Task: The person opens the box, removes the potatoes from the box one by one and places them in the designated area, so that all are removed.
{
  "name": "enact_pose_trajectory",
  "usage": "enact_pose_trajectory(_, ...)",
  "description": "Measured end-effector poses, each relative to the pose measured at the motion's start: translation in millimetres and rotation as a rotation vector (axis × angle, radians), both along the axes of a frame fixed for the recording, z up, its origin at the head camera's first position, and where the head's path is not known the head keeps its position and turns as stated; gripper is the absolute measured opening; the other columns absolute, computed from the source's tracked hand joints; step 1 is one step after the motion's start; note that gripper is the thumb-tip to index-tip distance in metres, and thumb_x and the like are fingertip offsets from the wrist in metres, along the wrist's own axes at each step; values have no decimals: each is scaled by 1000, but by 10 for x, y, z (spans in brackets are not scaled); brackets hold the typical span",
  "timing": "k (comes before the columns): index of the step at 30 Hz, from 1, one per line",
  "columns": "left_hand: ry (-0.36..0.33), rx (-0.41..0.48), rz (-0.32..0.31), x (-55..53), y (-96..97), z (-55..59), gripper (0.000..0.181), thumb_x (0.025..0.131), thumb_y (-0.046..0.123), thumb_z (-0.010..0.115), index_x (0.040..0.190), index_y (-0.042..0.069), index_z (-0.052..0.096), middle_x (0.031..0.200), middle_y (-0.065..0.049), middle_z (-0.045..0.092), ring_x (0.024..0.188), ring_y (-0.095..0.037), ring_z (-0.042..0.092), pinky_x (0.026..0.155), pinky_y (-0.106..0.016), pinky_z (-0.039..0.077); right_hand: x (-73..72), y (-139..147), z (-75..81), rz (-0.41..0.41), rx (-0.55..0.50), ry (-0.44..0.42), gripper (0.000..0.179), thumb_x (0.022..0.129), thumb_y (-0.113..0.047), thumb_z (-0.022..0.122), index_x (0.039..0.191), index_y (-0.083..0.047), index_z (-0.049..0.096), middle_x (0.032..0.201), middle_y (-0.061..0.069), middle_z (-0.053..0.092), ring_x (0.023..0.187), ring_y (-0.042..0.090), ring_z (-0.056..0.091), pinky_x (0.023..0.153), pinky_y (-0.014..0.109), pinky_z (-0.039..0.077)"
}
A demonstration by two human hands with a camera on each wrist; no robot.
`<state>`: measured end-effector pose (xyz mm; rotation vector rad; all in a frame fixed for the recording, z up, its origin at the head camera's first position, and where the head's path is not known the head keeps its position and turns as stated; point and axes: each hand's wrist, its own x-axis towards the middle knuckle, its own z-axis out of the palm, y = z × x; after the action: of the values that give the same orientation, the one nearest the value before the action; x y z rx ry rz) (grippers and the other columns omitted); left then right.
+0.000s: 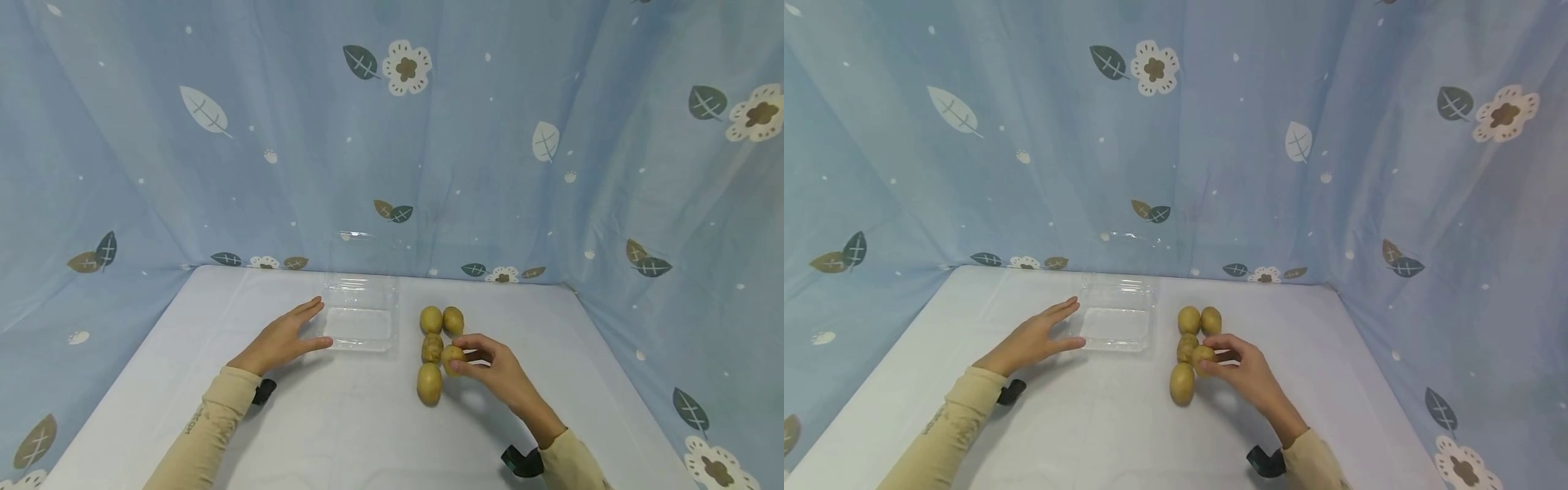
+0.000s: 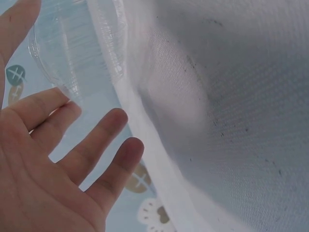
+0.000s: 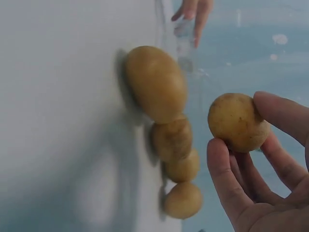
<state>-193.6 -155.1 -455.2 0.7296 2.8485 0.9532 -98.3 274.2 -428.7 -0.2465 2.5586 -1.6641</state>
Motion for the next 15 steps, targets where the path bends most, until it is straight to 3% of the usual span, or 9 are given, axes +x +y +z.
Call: enact_pose_trajectory(15,-12,-3,1,24,12,31,96,88,62,69,158,6,35,165,-10,28,149,-37,29,117,-59,28,107,72,-191,32,94,-170,39,86,-29,83,117,-11,66,119,7,66,102,27,65,82,38,56)
